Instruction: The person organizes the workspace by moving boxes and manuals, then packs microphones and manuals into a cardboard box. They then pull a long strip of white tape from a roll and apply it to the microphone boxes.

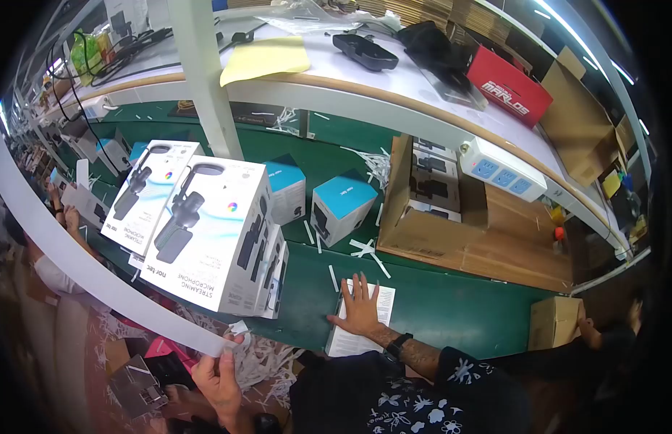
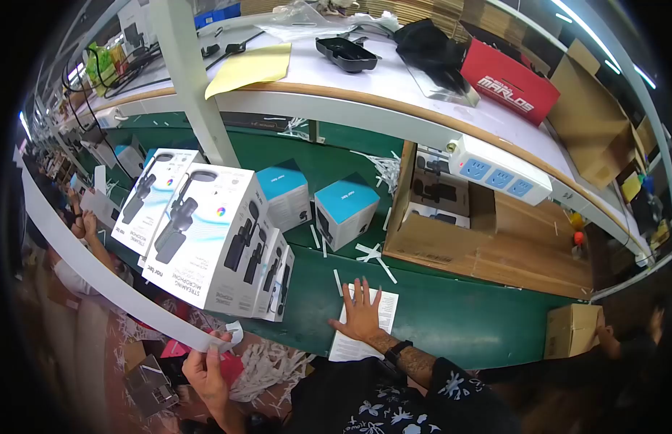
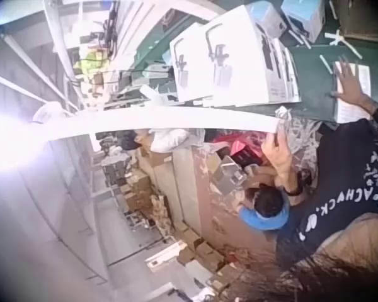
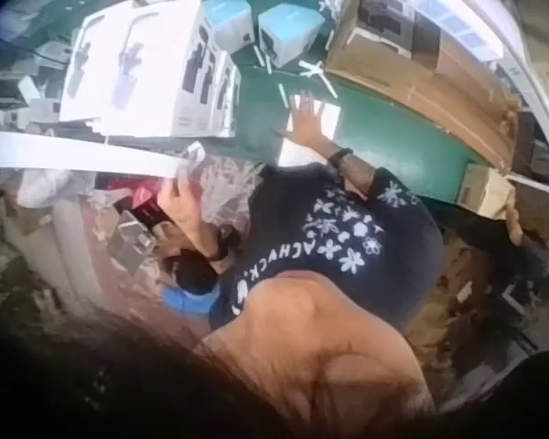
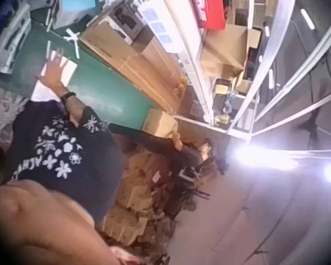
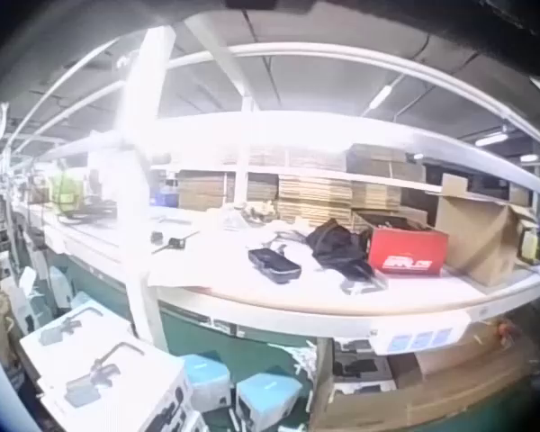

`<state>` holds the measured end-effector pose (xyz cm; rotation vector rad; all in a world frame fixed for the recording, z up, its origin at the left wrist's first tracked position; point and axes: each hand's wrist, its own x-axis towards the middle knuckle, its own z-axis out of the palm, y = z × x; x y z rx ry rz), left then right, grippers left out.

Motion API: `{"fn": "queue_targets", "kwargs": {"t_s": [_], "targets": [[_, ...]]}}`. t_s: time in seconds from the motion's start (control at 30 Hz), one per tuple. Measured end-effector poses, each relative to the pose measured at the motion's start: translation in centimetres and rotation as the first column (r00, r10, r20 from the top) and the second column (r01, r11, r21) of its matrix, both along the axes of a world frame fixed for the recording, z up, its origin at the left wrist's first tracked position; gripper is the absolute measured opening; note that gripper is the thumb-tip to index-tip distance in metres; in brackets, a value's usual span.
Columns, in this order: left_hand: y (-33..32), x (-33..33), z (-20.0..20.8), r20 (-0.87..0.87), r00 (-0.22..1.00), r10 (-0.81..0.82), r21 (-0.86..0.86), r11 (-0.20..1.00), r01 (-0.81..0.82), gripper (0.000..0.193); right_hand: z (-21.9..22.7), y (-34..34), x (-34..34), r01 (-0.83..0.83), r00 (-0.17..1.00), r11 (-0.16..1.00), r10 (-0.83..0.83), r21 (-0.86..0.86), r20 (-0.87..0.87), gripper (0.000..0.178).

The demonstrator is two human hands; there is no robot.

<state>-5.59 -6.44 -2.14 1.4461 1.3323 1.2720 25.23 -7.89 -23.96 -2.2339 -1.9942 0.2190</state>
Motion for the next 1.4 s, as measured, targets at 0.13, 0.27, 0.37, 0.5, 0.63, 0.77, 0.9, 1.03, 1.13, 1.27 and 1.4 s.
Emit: {"fn": "queue_targets", "kwargs": {"t_s": [0.13, 0.27, 0.37, 0.5, 0.63, 0.77, 0.9, 1.03, 1.13, 1.27, 1.4], "targets": [[-0.1, -0.1, -0.3, 0.027, 0.999, 0.034, 0.037, 0.999, -0.035, 0.026, -0.1, 0.5, 2.9, -0.007, 1.0, 0.993, 0.009, -0.117, 0.013, 0.111], [-0.2, -0.7, -0.1, -0.051, 0.997, 0.054, -0.01, 0.998, -0.054, 0.026, 2.2, 2.1, 9.5, 0.079, 0.988, 0.912, -0.018, -0.403, 0.152, 0.111], [-0.7, -0.8, -0.6, -0.051, 0.992, 0.119, -0.005, 0.993, -0.12, 0.023, 7.4, 12.5, 11.0, -0.354, 0.933, 0.934, 0.35, 0.043, 0.082, 0.118], [-2.4, -1.8, 1.5, -0.126, 0.986, 0.112, -0.187, 0.973, -0.134, 0.027, 14.5, 24.8, 9.4, -0.513, 0.826, 0.842, 0.538, -0.169, 0.169, 0.136], [-1.8, -0.1, 3.6, 0.093, 0.993, 0.072, -0.12, 0.991, -0.06, 0.022, 11.6, 25.4, 12.4, -0.543, 0.818, 0.813, 0.568, -0.209, 0.086, 0.138], [-2.5, -0.6, 3.4, 0.457, 0.889, 0.022, -0.126, 0.991, 0.04, 0.029, 15.0, 21.2, 7.3, -0.645, 0.69, 0.75, 0.655, -0.148, 0.308, 0.124], [-1.9, -0.2, 3.8, 0.549, 0.835, -0.032, -0.087, 0.992, 0.094, 0.034, 20.7, 18.3, 4.1, -0.755, 0.647, 0.627, 0.761, -0.192, -0.059, 0.114], [-0.9, 1.3, 3.8, 0.654, 0.754, -0.059, 0.029, 0.998, 0.053, 0.041, 15.1, 19.1, 3.5, -0.756, 0.65, 0.356, 0.498, -0.549, -0.573, 0.105], [0.8, 1.5, 2.7, 0.636, 0.759, -0.136, 0.107, 0.99, 0.088, 0.044, 3.1, 18.0, 6.5, -0.775, 0.627, 0.371, 0.348, -0.512, -0.697, 0.09], [0.3, 1.1, 3.8, 0.537, 0.84, -0.071, 0.026, 0.997, 0.068, 0.036, 7.3, 16.6, 2.2, -0.739, 0.6, 0.632, 0.457, -0.234, -0.657, 0.037], [-2.1, 2.2, 3.4, 0.447, 0.886, -0.124, -0.062, 0.984, 0.169, 0.033, 25.5, 11.4, -6.0, -0.647, 0.164, 0.753, 0.288, 0.118, -0.943, 0.03]]}}
